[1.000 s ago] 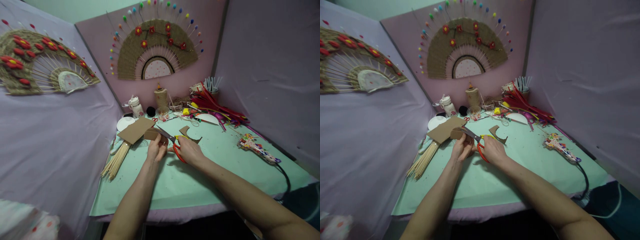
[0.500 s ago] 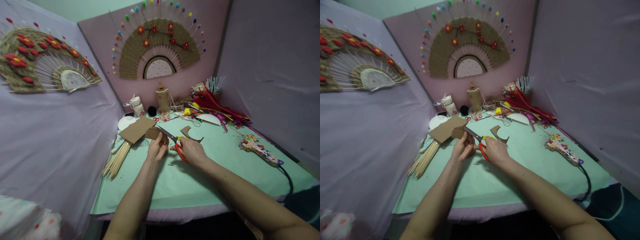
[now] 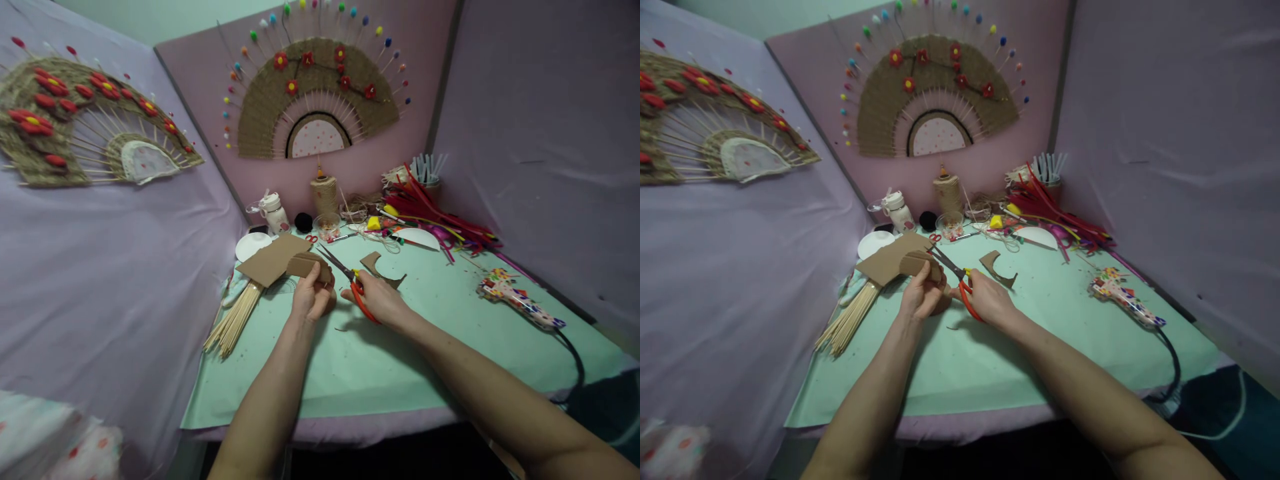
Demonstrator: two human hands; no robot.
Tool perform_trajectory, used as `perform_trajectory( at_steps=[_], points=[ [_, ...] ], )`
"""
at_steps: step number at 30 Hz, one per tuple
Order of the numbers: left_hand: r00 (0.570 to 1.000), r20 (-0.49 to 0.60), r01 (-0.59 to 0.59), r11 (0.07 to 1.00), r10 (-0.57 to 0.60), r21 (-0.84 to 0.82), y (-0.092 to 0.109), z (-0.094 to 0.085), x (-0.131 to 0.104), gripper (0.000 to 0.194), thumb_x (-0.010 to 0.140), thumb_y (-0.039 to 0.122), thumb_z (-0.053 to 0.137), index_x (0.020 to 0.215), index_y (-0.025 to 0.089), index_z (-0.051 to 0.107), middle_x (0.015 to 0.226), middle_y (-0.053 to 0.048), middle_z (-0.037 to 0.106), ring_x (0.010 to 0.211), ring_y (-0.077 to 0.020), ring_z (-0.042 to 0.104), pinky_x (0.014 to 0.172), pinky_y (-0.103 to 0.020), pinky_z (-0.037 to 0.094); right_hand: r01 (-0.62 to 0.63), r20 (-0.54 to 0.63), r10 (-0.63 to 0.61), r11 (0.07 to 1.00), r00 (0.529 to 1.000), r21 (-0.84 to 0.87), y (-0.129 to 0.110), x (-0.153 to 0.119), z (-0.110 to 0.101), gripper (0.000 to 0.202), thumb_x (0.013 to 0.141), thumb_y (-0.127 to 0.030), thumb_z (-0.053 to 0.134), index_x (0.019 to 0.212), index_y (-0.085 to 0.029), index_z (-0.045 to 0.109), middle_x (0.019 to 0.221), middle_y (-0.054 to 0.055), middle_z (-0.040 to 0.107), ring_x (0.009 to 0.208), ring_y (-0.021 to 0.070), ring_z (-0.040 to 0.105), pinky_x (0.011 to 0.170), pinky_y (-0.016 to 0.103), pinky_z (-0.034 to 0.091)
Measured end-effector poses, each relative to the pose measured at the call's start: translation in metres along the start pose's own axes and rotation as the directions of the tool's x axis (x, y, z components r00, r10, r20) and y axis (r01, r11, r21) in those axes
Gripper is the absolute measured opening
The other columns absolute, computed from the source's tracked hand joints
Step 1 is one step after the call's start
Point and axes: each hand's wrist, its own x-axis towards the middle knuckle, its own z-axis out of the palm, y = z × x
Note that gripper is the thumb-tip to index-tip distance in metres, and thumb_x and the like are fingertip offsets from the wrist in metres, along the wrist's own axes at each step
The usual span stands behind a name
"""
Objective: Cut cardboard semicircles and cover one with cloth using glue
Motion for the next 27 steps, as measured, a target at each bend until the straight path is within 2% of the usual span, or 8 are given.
perform_trajectory(
  at_steps=[8,13,27],
  points=[
    [0.999,0.037,-0.020,0.999,0.018,0.045,-0.0040,-0.0009,-0.0016,0.019,0.073,0.007,0.073,0.085,0.018,0.064,0.077,0.003,0.069,0.070,-0.0083,0.064,0.069,-0.020,0.050,0.043,-0.086,-0.047,0.998,0.995,-0.047,-0.0008,-0.0017,0.0023,0.048,0.085,-0.065,0.048,0.098,-0.020,0.052,0.096,0.009,0.065,0.090,0.0249,0.063,0.064,0.029,0.039],
    [1.000,0.024,-0.011,0.998,0.010,0.064,-0.0049,-0.0006,-0.0019,0.021,0.071,0.006,0.073,0.086,0.019,0.064,0.076,0.003,0.068,0.070,-0.0081,0.064,0.069,-0.020,0.050,0.049,-0.096,-0.059,0.994,0.994,-0.097,-0.0014,-0.0022,0.0001,0.047,0.086,-0.064,0.049,0.101,-0.019,0.053,0.099,0.011,0.065,0.097,0.0264,0.063,0.070,0.030,0.041],
    [0.999,-0.023,0.036,0.998,-0.035,0.057,-0.0035,0.0020,-0.0027,0.017,0.076,0.004,0.068,0.086,0.018,0.063,0.076,0.002,0.069,0.068,-0.0087,0.065,0.067,-0.021,0.051,-0.018,-0.093,-0.001,0.979,0.996,-0.205,-0.0061,-0.0079,-0.0065,0.060,0.087,-0.072,0.031,0.099,-0.020,0.058,0.091,0.011,0.070,0.086,0.0285,0.068,0.063,0.031,0.042]
  ],
)
